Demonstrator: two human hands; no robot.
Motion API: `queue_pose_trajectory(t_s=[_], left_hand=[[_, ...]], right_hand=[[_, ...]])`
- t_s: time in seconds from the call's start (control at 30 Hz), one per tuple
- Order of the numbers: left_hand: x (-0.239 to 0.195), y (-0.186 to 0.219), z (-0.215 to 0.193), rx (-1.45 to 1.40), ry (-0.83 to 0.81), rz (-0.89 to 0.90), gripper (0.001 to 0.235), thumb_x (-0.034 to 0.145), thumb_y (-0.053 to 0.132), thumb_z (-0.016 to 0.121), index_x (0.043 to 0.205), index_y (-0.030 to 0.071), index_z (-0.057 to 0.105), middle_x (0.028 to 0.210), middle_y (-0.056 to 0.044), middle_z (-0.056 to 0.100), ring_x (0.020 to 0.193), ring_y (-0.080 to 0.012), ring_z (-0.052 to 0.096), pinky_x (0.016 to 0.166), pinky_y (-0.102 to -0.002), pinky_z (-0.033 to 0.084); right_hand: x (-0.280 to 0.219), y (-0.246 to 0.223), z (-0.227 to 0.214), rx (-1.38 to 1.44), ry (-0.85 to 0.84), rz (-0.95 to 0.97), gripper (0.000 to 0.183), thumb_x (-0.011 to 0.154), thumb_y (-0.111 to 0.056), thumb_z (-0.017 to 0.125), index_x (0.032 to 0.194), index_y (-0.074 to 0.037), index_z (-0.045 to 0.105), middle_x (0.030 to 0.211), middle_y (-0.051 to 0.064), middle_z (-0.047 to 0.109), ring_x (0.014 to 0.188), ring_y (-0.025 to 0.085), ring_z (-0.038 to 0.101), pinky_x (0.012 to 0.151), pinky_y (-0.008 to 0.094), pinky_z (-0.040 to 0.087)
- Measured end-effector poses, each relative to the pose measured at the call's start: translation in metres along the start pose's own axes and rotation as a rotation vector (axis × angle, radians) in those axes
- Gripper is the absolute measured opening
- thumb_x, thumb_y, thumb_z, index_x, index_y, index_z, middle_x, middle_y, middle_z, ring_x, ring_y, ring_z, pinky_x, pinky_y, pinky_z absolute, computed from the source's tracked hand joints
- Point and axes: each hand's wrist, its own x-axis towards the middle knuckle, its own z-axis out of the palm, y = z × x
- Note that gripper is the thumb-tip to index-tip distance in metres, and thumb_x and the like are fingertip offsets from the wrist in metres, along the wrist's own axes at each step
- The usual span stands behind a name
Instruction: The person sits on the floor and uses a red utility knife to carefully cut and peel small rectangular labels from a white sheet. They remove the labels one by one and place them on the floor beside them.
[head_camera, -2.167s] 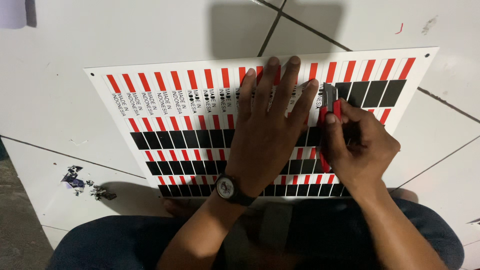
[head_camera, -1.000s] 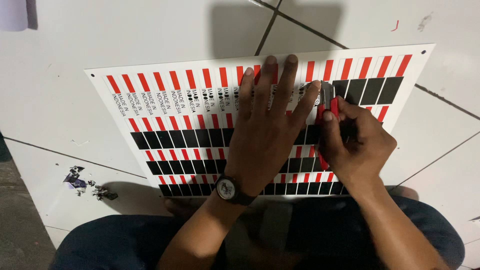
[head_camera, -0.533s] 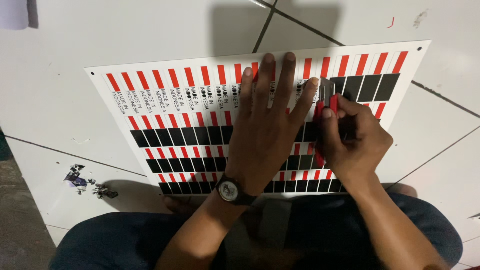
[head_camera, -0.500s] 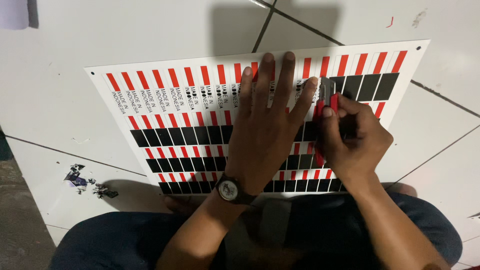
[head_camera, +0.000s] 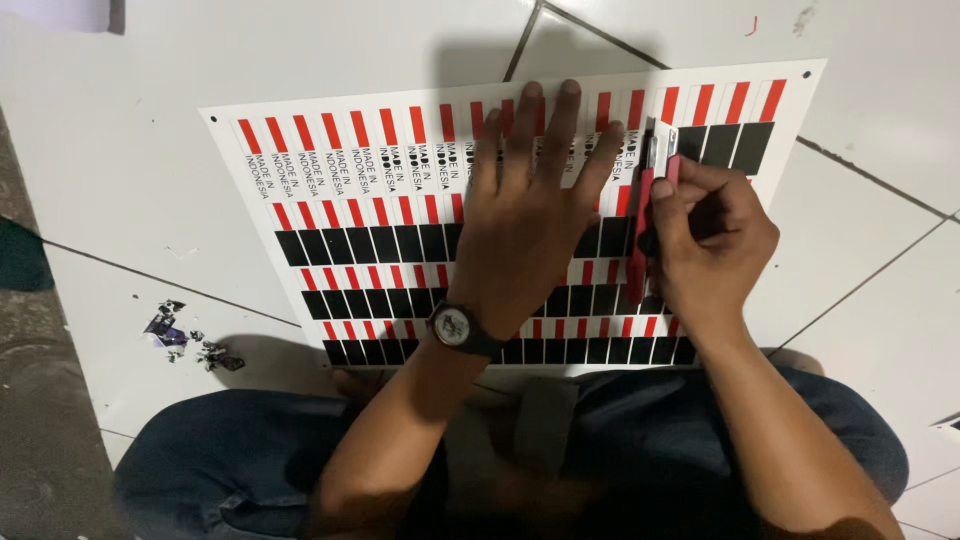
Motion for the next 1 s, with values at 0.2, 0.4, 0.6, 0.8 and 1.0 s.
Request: queue_pose_trajectory(t_s=[0.2, 0.4, 0.6, 0.8, 1.0], left_hand=[[-0.006, -0.001, 0.01, -0.09, -0.058, 0.017, 0.068, 0.094, 0.026, 0.092, 0.152, 0.026, 0.055, 0.159, -0.02, 0.033, 0.147, -0.0456, 0.038, 0.124, -0.061, 0.037], [-0.009, -0.001, 0.018, 0.039, -0.104, 0.035, 0.074, 0.109, 0.025, 0.084, 0.161, 0.029, 0.032, 0.164, -0.017, 0.028, 0.152, -0.0437, 0.035, 0.128, -0.06, 0.041], [-0.009, -0.002, 0.025, -0.127, 0.065, 0.023, 0.065, 0.097, 0.011, 0.09, 0.149, 0.022, 0.052, 0.156, -0.02, 0.035, 0.146, -0.0474, 0.039, 0.122, -0.065, 0.047], [-0.008, 0.0, 0.019, 0.12, -0.034, 0.035, 0.088, 0.097, 0.028, 0.089, 0.159, 0.036, 0.026, 0.157, -0.013, 0.042, 0.145, -0.04, 0.046, 0.121, -0.056, 0.047], [-0.007, -0.001, 0.03, 0.149, -0.066, 0.017, 0.116, 0.087, 0.061, 0.097, 0.161, 0.025, 0.016, 0.159, -0.009, 0.036, 0.15, -0.0347, 0.037, 0.125, -0.052, 0.039]], right_hand=[[0.002, -0.004, -0.002, 0.067, -0.034, 0.025, 0.012, 0.107, -0.008, 0.068, 0.117, 0.0, 0.067, 0.084, 0.007, 0.067, 0.072, 0.011, 0.059, 0.068, 0.025, 0.052], [0.003, -0.006, -0.002, 0.067, -0.01, 0.057, 0.012, 0.107, -0.012, 0.071, 0.115, -0.004, 0.071, 0.08, 0.001, 0.063, 0.07, 0.006, 0.054, 0.066, 0.021, 0.048], [0.006, -0.005, -0.003, 0.086, -0.022, 0.039, 0.009, 0.106, -0.011, 0.071, 0.112, -0.004, 0.07, 0.075, -0.003, 0.054, 0.07, 0.005, 0.047, 0.065, 0.022, 0.041], [0.011, -0.005, -0.009, 0.204, 0.001, 0.071, 0.005, 0.105, -0.009, 0.068, 0.108, -0.006, 0.071, 0.073, -0.007, 0.05, 0.069, 0.002, 0.043, 0.066, 0.019, 0.037], [0.024, -0.012, -0.019, 0.221, 0.14, 0.13, 0.006, 0.101, -0.012, 0.067, 0.104, -0.01, 0.071, 0.073, -0.006, 0.054, 0.065, 0.003, 0.045, 0.063, 0.02, 0.039]])
